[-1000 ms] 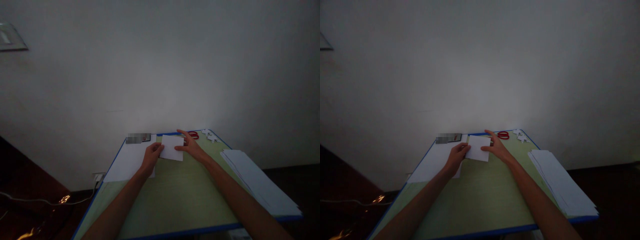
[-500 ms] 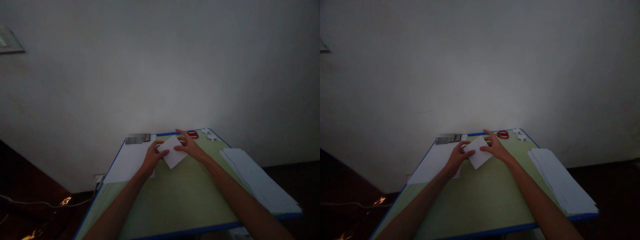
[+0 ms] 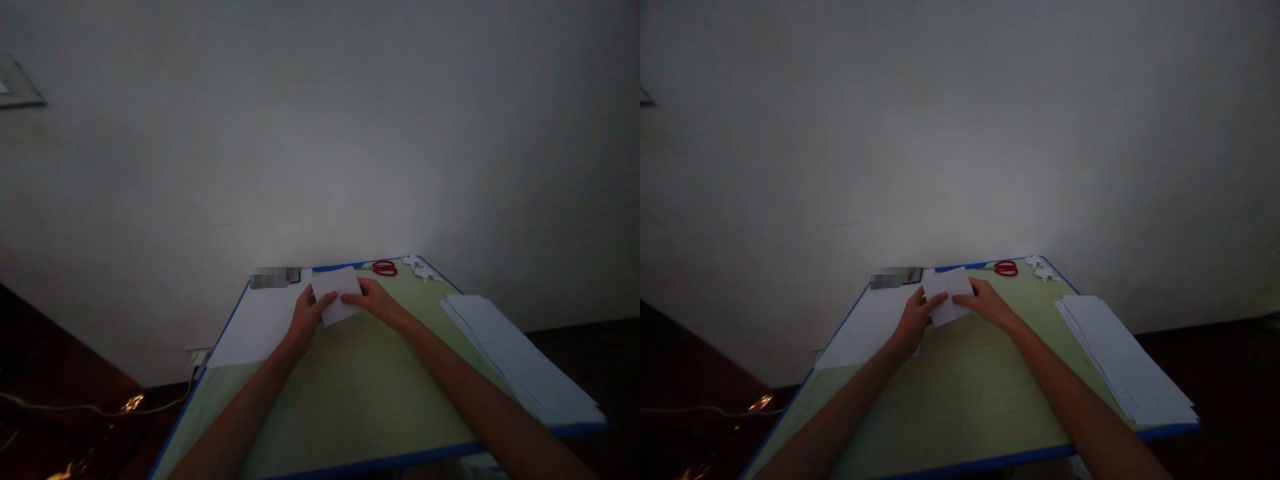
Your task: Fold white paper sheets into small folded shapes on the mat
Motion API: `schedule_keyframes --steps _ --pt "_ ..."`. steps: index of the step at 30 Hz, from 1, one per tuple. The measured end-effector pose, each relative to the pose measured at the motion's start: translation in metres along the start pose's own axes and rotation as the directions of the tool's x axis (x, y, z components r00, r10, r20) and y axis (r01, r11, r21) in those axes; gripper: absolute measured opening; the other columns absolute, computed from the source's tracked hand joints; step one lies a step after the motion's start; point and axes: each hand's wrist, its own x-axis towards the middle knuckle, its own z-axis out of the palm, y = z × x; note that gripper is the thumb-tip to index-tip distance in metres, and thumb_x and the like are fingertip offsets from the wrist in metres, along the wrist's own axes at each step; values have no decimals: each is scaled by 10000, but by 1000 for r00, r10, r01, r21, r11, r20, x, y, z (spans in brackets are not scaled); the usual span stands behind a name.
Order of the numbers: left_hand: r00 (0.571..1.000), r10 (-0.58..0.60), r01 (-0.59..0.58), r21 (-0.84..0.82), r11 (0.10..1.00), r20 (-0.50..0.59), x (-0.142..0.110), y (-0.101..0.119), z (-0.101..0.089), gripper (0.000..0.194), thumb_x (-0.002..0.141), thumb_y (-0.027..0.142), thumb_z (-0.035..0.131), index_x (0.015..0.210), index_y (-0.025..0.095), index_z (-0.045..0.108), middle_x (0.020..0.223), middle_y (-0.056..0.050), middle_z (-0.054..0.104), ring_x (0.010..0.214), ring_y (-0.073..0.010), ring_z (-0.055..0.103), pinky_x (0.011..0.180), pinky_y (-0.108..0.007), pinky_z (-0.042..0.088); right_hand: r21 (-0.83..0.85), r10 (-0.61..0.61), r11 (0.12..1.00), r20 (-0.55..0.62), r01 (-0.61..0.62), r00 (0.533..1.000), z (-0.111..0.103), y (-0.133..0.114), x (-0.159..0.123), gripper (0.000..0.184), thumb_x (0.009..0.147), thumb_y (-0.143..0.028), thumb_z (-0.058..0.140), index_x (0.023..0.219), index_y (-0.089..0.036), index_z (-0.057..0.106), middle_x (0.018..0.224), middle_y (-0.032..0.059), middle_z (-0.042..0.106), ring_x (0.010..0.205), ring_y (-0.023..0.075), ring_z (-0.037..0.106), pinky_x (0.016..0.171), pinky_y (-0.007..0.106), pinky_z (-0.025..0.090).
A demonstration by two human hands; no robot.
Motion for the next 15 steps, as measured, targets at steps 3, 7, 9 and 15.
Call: schedule_keyframes --steps 3,7,9,15 --pt "998 41 -35 109 993 -52 1 0 -2 435 697 443 846 964 119 732 912 -124 763 741 -227 701 602 -286 540 -72 -68 995 1 68 998 2 -4 -2 388 723 -338 781 1064 -157 735 984 55 761 845 230 679 748 345 519" --pt "995 55 -43 150 988 -79 1 -1 -4 459 683 483 847 895 84 766 811 -123 756 672 -216 683 555 -275 517 -214 -143 967 -21 135 990 5 -5 -4 339 745 -309 770 1047 -161 727 963 50 743 841 234 662 745 344 518" --pt "997 48 -41 126 991 -53 1 -1 -3 467 690 488 843 900 79 764 820 -126 756 668 -214 687 562 -288 547 -326 -224 926 -64 191 973 7 -3 -5 277 773 -282 746 1022 -164 719 953 57 723 852 237 647 772 360 520" --pt "999 -10 11 38 999 -42 1 -3 1 438 780 495 767 885 72 717 802 -135 743 645 -219 698 564 -341 614 -576 -484 705 37 414 875 13 0 -8 333 975 -188 489 1258 -207 663 1112 116 642 1045 250 606 968 435 499"
